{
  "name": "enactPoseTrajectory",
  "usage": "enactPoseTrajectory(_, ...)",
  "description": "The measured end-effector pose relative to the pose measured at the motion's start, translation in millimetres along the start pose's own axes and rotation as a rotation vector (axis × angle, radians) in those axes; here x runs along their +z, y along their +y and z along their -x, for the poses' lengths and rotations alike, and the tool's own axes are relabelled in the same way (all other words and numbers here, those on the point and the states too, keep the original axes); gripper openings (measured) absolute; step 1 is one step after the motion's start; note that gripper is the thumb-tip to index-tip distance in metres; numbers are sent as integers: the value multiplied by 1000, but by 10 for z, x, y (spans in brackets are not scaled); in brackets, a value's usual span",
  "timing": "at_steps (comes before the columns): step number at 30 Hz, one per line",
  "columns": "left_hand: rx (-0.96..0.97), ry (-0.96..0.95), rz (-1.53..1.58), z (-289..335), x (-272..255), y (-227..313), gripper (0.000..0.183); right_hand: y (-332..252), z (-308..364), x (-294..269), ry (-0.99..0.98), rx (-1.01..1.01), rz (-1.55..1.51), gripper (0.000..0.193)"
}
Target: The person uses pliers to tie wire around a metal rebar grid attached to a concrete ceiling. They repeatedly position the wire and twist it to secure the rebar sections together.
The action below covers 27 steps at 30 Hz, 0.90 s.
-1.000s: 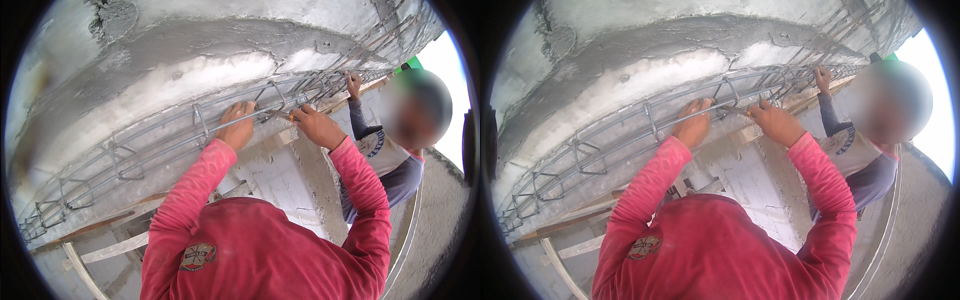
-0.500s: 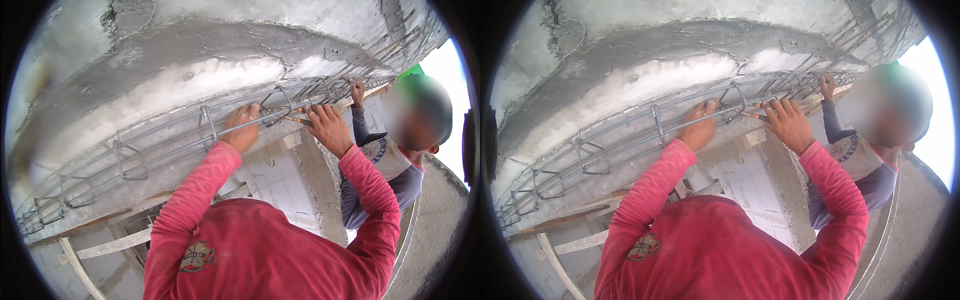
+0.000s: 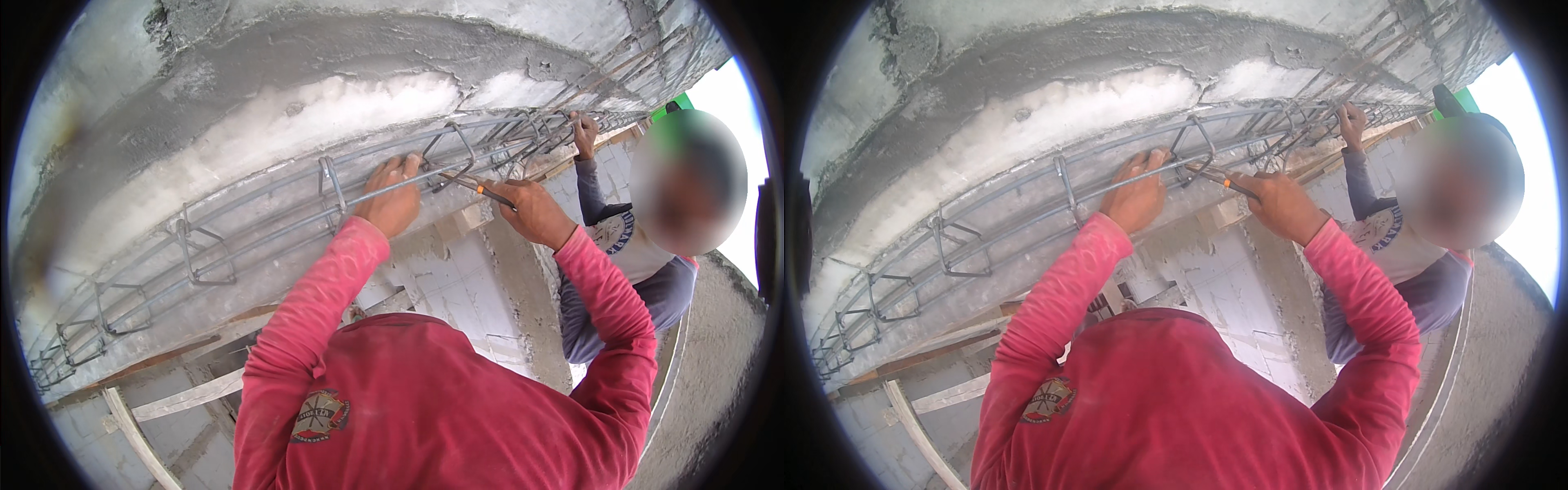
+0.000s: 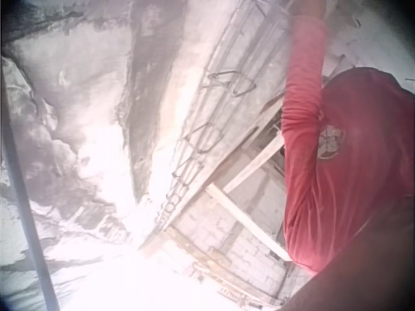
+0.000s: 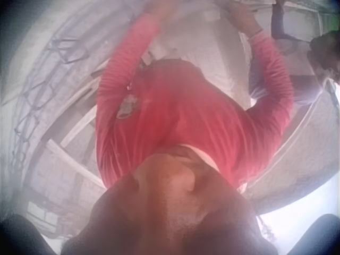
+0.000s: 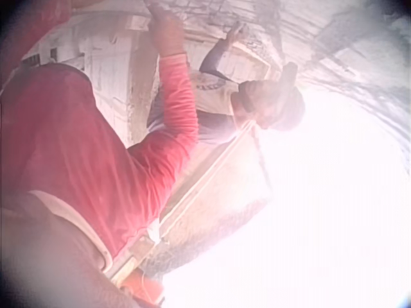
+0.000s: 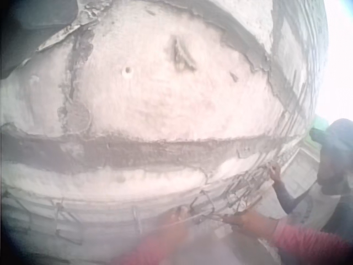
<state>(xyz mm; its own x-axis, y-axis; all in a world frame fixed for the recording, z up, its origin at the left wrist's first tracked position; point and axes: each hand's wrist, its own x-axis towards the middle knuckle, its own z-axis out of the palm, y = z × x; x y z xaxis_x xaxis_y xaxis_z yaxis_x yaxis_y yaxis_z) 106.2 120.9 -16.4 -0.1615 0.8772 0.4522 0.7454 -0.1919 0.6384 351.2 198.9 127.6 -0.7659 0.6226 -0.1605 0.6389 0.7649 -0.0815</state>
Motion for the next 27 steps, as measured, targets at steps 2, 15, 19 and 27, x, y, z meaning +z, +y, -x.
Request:
enactPoseTrajectory(2,-1,0,-1,2,-6,-1,44,-3,30,68,45,-39,61,50)
enactPoseTrajectory(15,-31,18,-45,10,0,23,41,-130,48,132,100,13,187,46)
enactPoseTrajectory(19,-52,-12,-11,2,-17,68,37,390,-58,114,142,-300,108,41)
enactPoseTrajectory(27,9,11,-55,9,147,-54,37,208,-194,-233,-572,227,-650,60)
